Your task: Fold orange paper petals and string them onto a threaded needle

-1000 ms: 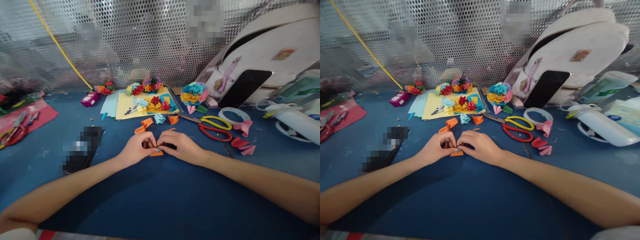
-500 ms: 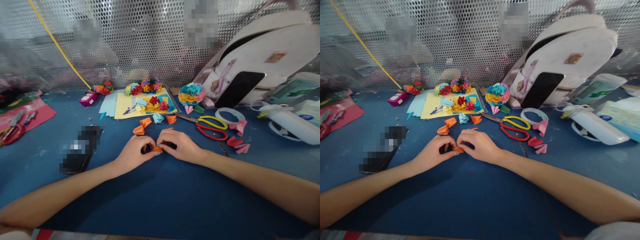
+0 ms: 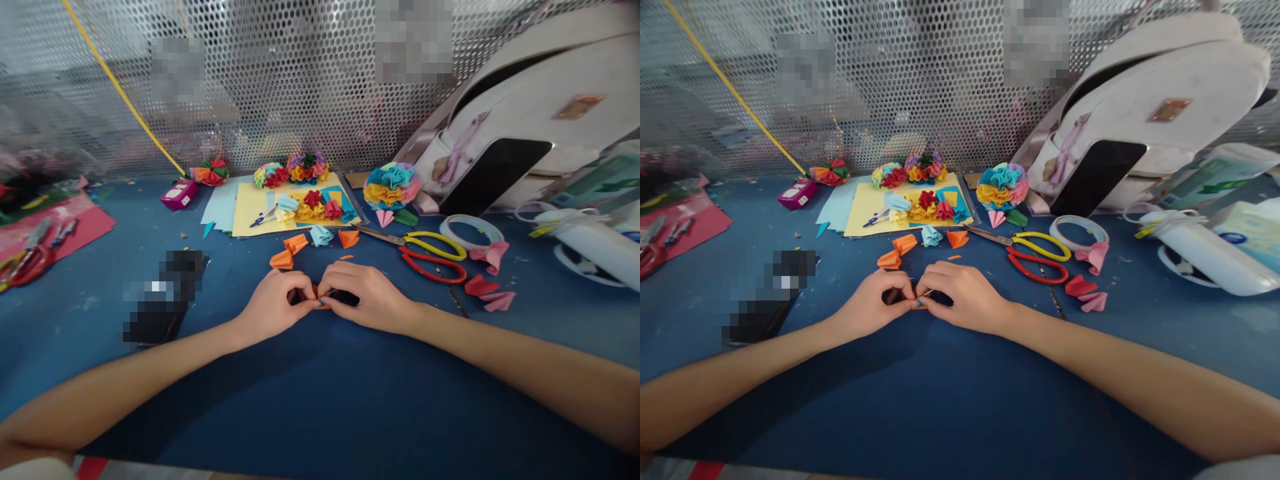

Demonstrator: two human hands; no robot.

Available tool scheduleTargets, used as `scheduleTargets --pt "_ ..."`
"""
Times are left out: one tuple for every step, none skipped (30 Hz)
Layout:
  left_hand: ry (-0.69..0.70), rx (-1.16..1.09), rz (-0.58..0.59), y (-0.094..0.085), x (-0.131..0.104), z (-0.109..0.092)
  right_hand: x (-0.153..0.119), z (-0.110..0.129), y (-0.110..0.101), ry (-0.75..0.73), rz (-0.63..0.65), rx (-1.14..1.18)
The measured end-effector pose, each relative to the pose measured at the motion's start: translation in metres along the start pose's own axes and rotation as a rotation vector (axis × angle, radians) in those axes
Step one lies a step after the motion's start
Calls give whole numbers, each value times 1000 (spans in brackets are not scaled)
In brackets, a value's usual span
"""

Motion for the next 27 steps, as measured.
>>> scheduleTargets --pt "-5 8 6 0 0 -1 0 0 0 5 6 -10" --pt "-10 13 10 0 0 -2 -1 1 1 12 11 -18" --pt "-16 17 12 0 0 -2 -1 1 1 22 16 -22" --pt "-22 20 14 0 0 -3 -1 1 2 34 20 -21" --pt "-26 21 15 0 0 -3 -2 1 2 49 22 -15" --pt "-31 22 16 0 1 -3 -2 1 2 64 23 -5" --pt "-34 23 18 0 1 -3 -2 1 3 77 22 10" --pt "-35 23 18 0 1 -2 -2 1 3 90 17 26" --pt "-32 25 18 0 1 -2 -1 1 3 100 11 42" --pt "-27 34 19 0 1 -2 -1 0 3 106 4 57" --pt "-19 50 21 0 1 -1 -1 0 3 112 -4 69" --pt "-7 75 27 0 0 -1 -1 -1 3 119 -12 79" --pt "5 105 33 0 0 -2 -1 -1 3 128 -18 87" --pt "16 135 38 0 0 -2 -2 -2 3 140 -21 94" --pt "25 158 41 0 -1 -2 -2 -3 3 153 -23 99" --pt "31 170 42 -1 -1 -2 -3 -4 3 165 -24 101" --pt "32 169 43 -1 -1 -2 -3 -4 3 173 -25 100" --pt "28 156 45 -2 -1 -2 -3 -5 3 177 -25 99" --pt "19 134 53 -3 0 -2 -3 -5 2 178 -27 99" --pt "9 104 67 -3 0 -2 -3 -6 2 177 -30 106" --pt "-1 75 81 -3 1 -1 -3 -6 1 175 -31 127" --pt "-8 54 89 -3 1 -1 -2 -7 0 175 -31 161" --pt "-13 40 91 -4 1 -1 -1 -9 -1 180 -30 205" --pt "-17 36 88 -4 2 -1 0 -10 -3 188 -34 246" --pt "-20 39 83 -4 2 -1 1 -12 -4 199 -41 276" --pt "-26 43 79 -5 2 -1 2 -14 -5 211 -52 289" --pt "-33 46 78 -5 2 -1 2 -15 -6 220 -64 292"
Point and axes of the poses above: each hand's wrist, its own x-axis towards the middle knuckle, its own y-axis out of the palm, z = x × y, the point moved 4 cm from there along x, towards the middle knuckle
